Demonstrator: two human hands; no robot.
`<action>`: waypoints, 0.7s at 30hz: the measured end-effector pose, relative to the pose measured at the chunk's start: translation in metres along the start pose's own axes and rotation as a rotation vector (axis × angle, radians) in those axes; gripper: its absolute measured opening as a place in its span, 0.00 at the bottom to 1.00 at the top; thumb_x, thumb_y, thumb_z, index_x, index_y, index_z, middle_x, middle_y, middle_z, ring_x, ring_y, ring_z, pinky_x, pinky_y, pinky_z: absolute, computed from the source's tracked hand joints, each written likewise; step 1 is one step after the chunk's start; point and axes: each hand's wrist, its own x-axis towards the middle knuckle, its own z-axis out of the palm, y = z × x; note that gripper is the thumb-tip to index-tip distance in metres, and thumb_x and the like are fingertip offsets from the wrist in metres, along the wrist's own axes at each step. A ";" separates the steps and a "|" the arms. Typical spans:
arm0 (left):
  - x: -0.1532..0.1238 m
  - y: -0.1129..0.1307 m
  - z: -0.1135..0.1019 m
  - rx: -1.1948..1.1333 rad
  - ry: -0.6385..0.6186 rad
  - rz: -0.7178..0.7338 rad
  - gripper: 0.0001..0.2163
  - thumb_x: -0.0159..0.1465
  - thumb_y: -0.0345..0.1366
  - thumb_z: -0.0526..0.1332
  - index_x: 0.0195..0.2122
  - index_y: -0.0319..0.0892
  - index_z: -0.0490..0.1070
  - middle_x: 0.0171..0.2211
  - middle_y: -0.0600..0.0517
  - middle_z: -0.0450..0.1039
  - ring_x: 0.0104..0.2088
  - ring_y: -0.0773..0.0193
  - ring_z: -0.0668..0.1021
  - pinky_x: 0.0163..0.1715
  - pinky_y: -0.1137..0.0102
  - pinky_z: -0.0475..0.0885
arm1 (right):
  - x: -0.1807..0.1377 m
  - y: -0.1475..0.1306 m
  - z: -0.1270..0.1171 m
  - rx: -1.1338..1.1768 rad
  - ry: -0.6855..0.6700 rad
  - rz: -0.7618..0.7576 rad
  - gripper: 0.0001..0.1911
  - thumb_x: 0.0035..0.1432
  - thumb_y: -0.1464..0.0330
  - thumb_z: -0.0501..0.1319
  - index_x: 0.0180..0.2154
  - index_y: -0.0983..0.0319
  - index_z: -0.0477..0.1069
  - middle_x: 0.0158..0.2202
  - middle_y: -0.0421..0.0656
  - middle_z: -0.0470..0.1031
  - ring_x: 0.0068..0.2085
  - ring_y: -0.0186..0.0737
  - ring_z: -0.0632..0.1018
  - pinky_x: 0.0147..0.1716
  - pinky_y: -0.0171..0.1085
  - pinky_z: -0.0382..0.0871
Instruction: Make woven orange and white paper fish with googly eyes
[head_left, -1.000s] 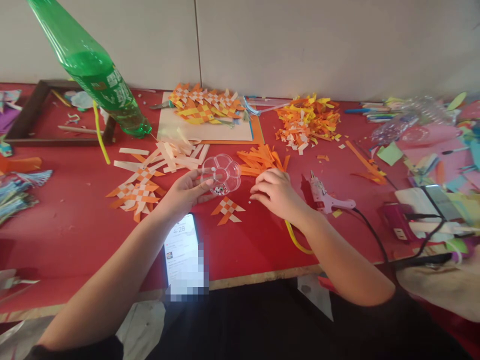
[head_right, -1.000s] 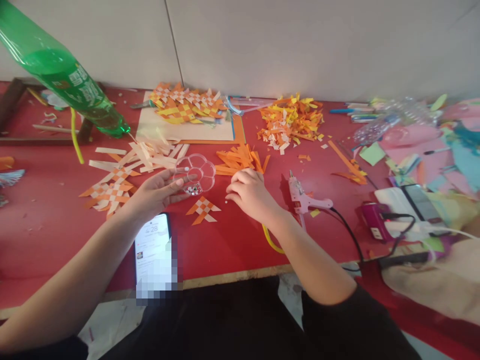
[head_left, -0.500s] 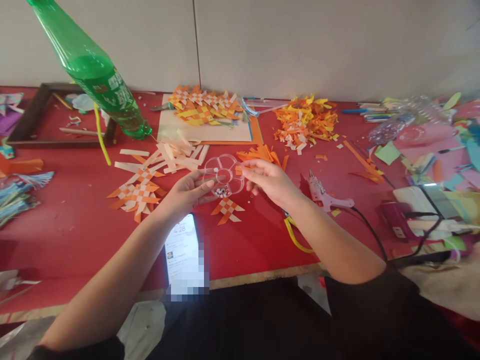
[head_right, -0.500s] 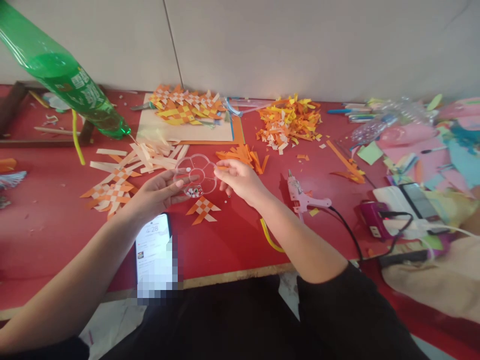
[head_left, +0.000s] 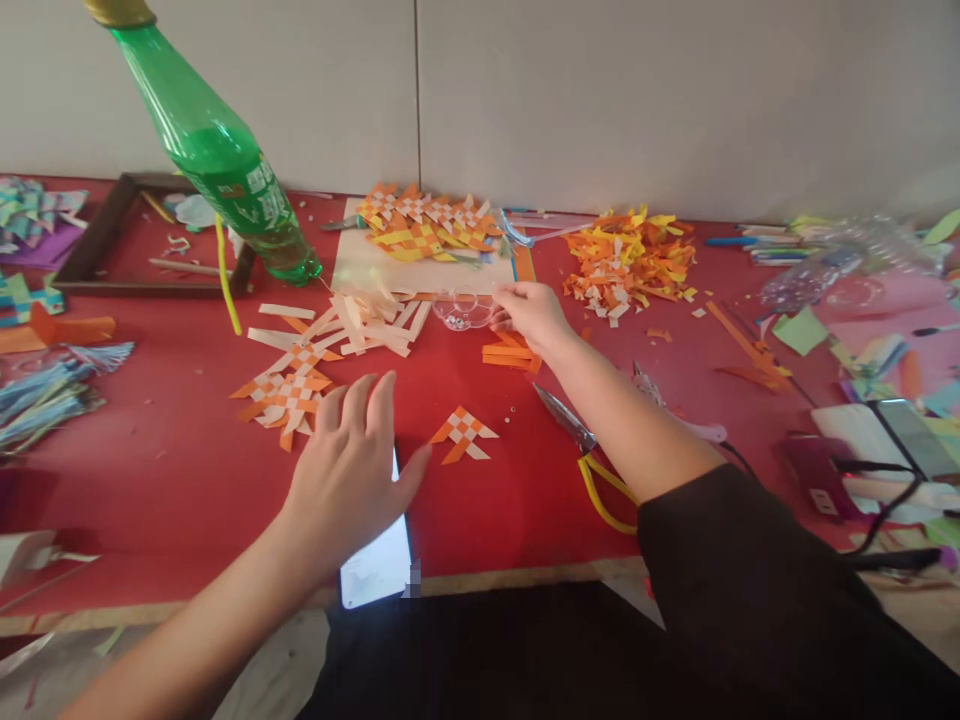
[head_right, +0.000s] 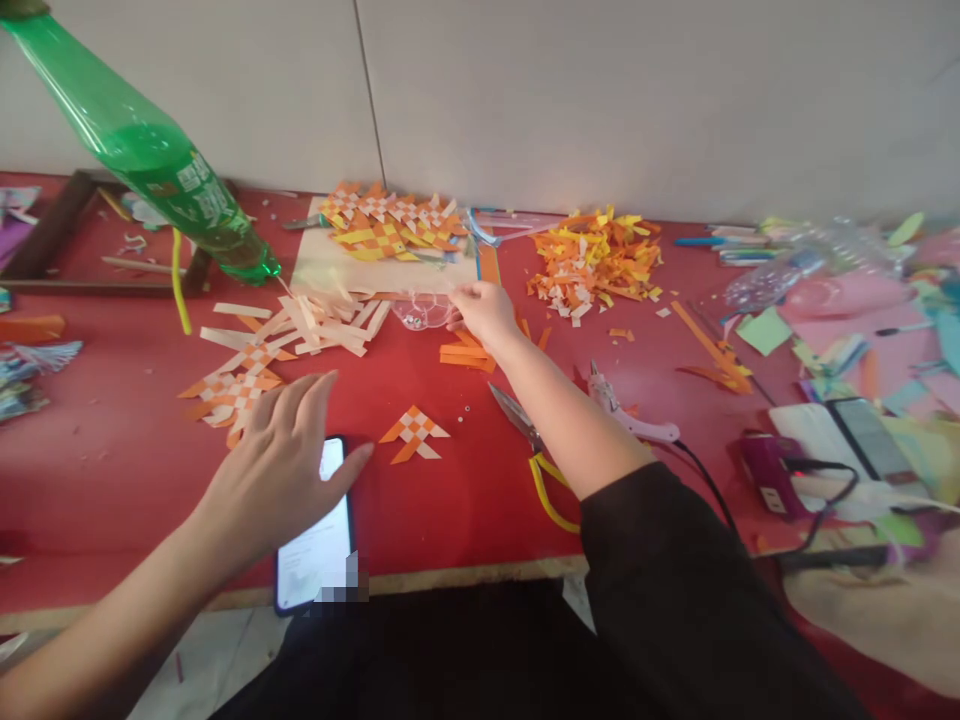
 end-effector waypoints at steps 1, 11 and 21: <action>-0.010 0.002 0.000 0.083 -0.024 -0.004 0.33 0.63 0.43 0.58 0.63 0.24 0.57 0.58 0.27 0.62 0.58 0.32 0.64 0.55 0.44 0.64 | 0.004 0.000 0.001 -0.005 0.007 -0.004 0.08 0.60 0.75 0.59 0.28 0.65 0.68 0.21 0.38 0.70 0.19 0.27 0.73 0.19 0.28 0.73; -0.033 0.016 0.019 0.273 -0.138 -0.116 0.24 0.60 0.36 0.54 0.59 0.37 0.65 0.56 0.35 0.65 0.53 0.34 0.66 0.27 0.54 0.76 | -0.024 -0.008 -0.015 -0.082 0.024 -0.164 0.22 0.57 0.66 0.63 0.53 0.62 0.68 0.59 0.51 0.69 0.32 0.36 0.81 0.21 0.32 0.77; -0.027 0.015 0.023 0.372 -0.123 -0.079 0.20 0.63 0.36 0.51 0.54 0.37 0.68 0.57 0.35 0.64 0.46 0.37 0.71 0.20 0.58 0.73 | -0.122 0.001 -0.068 -0.359 0.013 -0.320 0.22 0.60 0.59 0.61 0.54 0.59 0.68 0.54 0.50 0.73 0.38 0.41 0.81 0.31 0.39 0.80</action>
